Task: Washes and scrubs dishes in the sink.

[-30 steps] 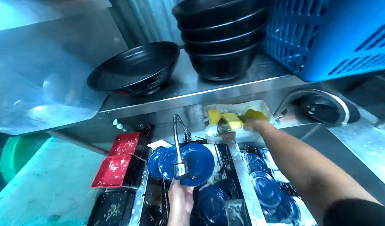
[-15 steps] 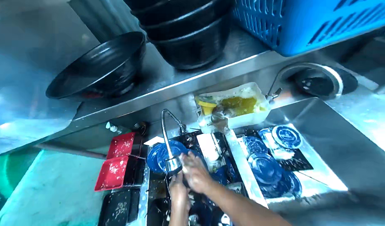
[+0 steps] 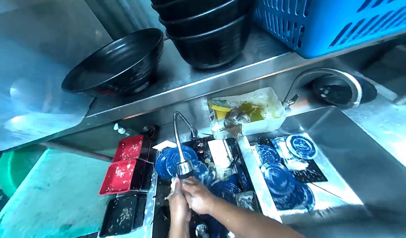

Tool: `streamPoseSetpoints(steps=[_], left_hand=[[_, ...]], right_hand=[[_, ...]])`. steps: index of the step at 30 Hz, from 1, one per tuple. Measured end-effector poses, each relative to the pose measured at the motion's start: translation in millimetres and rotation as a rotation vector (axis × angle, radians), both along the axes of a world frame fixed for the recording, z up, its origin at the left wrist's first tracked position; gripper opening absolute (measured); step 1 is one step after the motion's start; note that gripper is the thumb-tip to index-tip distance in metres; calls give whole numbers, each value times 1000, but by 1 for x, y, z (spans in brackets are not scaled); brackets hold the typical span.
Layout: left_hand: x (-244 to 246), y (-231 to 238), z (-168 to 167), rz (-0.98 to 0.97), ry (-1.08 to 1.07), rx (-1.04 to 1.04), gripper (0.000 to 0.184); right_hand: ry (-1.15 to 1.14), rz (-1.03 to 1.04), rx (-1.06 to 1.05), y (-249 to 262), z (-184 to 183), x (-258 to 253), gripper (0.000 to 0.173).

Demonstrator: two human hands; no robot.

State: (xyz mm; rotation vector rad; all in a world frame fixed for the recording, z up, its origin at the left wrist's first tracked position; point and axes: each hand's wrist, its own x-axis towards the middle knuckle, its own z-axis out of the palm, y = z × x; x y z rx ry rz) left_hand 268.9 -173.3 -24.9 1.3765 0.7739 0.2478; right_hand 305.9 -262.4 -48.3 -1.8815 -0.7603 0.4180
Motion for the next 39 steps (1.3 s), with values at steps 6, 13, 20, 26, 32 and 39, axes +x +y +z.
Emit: streamPoseSetpoints(steps=[6,13,20,26,32,39], left_hand=[[-12,-10,17,-6,-171,197,25],[-7,-9,12,-208,-71,340,29],[0,-4,-15,306,-368,-453,29],[-1,-37,-65,165,-111,-535,30],[-20,-12,-104,-410,214,404,33],[-16,-47,-97,-1020,435,1095,101]], right_hand=[[-98,-365,-273,-20,-25,43,59],[-159,-339,-114,-7,-5,42,52],[347,-762,205,-19,-12,13,47],[473,-830,186,-52,-9,-33,43],[384,-1206,202,-201,-22,-12,24],[1147,-1505,378,-267,-103,-37,27]])
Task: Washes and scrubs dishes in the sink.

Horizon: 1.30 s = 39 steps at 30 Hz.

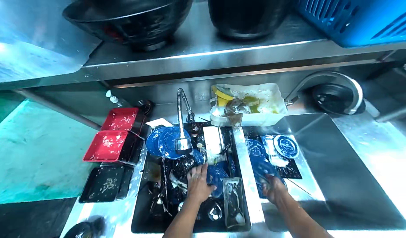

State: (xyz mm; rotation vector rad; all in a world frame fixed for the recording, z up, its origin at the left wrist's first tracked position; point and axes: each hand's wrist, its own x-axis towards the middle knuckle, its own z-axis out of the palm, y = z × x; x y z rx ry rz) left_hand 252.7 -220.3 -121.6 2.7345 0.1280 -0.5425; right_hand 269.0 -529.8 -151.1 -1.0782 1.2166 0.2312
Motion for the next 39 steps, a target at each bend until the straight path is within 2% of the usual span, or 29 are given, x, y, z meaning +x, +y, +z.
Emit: streamPoseSetpoints(steps=[1,3,4,6,8,11,14,17,19,23,26,28,30,32,34,35,37,39], left_hand=[[6,8,5,44,-26,1,86],[18,29,11,114,-54,-7,56],[24,40,14,96,-8,-23,53],[25,52,15,-8,63,-57,56],[21,46,15,-118,43,-86,70],[11,15,10,-285,65,-83,92],[18,-4,8,-266,98,-54,82],[32,11,18,-238,178,-94,69],[34,33,25,-135,141,-202,67],[36,75,39,341,-106,-508,62],[45,92,52,552,-228,-568,49],[47,85,63,672,-295,-554,35],[46,70,75,776,-389,-541,22],[41,58,86,824,-497,-613,20],[35,47,95,889,-577,-737,23],[32,43,97,909,-598,-757,26],[28,34,97,923,-620,-802,32],[24,28,94,923,-669,-867,35]], right_hand=[[30,39,62,3,2,-6,29],[70,181,56,12,6,-11,41],[63,262,-23,17,5,-11,46],[35,432,-298,29,5,-14,53],[-29,565,-541,49,22,-15,50],[-13,669,-731,66,33,-18,53],[-9,678,-767,65,30,-17,54],[-8,691,-770,62,29,-17,53],[-9,690,-774,63,29,-16,53],[37,720,-797,64,28,-16,53],[49,740,-816,67,29,-14,53],[20,730,-841,67,29,-14,54],[-112,705,-915,68,31,-20,56],[-360,667,-998,78,41,-23,55],[-616,692,-896,106,64,-19,51],[-727,761,-807,127,76,-17,48],[-928,1026,-696,174,100,-6,46],[-1084,1219,-713,220,113,15,42]])
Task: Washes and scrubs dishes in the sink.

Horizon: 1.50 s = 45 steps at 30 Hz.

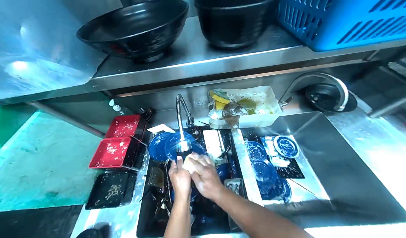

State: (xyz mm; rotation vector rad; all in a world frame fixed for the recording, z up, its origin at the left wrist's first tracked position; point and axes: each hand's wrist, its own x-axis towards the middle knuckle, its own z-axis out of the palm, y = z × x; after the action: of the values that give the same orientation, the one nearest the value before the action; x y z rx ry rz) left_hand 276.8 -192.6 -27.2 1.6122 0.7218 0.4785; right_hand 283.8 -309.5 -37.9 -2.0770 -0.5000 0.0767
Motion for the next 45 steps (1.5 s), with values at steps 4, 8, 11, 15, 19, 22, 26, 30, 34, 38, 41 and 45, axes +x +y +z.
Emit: streamPoseSetpoints(steps=[4,8,11,15,19,22,26,30,34,38,41,45], left_hand=[[-23,16,8,19,-15,91,39],[-23,39,-4,100,-40,40,37],[-28,35,-4,-40,11,80,33],[-35,35,1,36,-232,-137,34],[-26,45,-44,107,-35,-200,35],[-23,33,-37,-144,121,-282,53],[-12,-2,17,-65,-74,-596,52],[-24,6,18,-30,-5,-515,56],[-22,32,7,-70,2,-433,59],[-26,33,11,-28,126,-154,52],[-21,48,9,-47,142,-89,55],[-26,51,5,-221,273,-34,47]], right_hand=[[80,-65,-74,39,-10,45,41],[33,156,-24,62,9,10,45],[180,36,-55,70,4,35,42],[572,-167,204,42,-24,68,40],[775,-386,679,19,-9,46,32],[393,-329,235,17,10,33,31],[183,123,115,39,10,-1,42],[263,61,-195,50,11,30,53],[137,241,-95,75,7,14,54],[332,-52,-251,73,-3,48,59],[170,160,-168,71,-15,21,55],[136,122,-14,79,-13,38,48]])
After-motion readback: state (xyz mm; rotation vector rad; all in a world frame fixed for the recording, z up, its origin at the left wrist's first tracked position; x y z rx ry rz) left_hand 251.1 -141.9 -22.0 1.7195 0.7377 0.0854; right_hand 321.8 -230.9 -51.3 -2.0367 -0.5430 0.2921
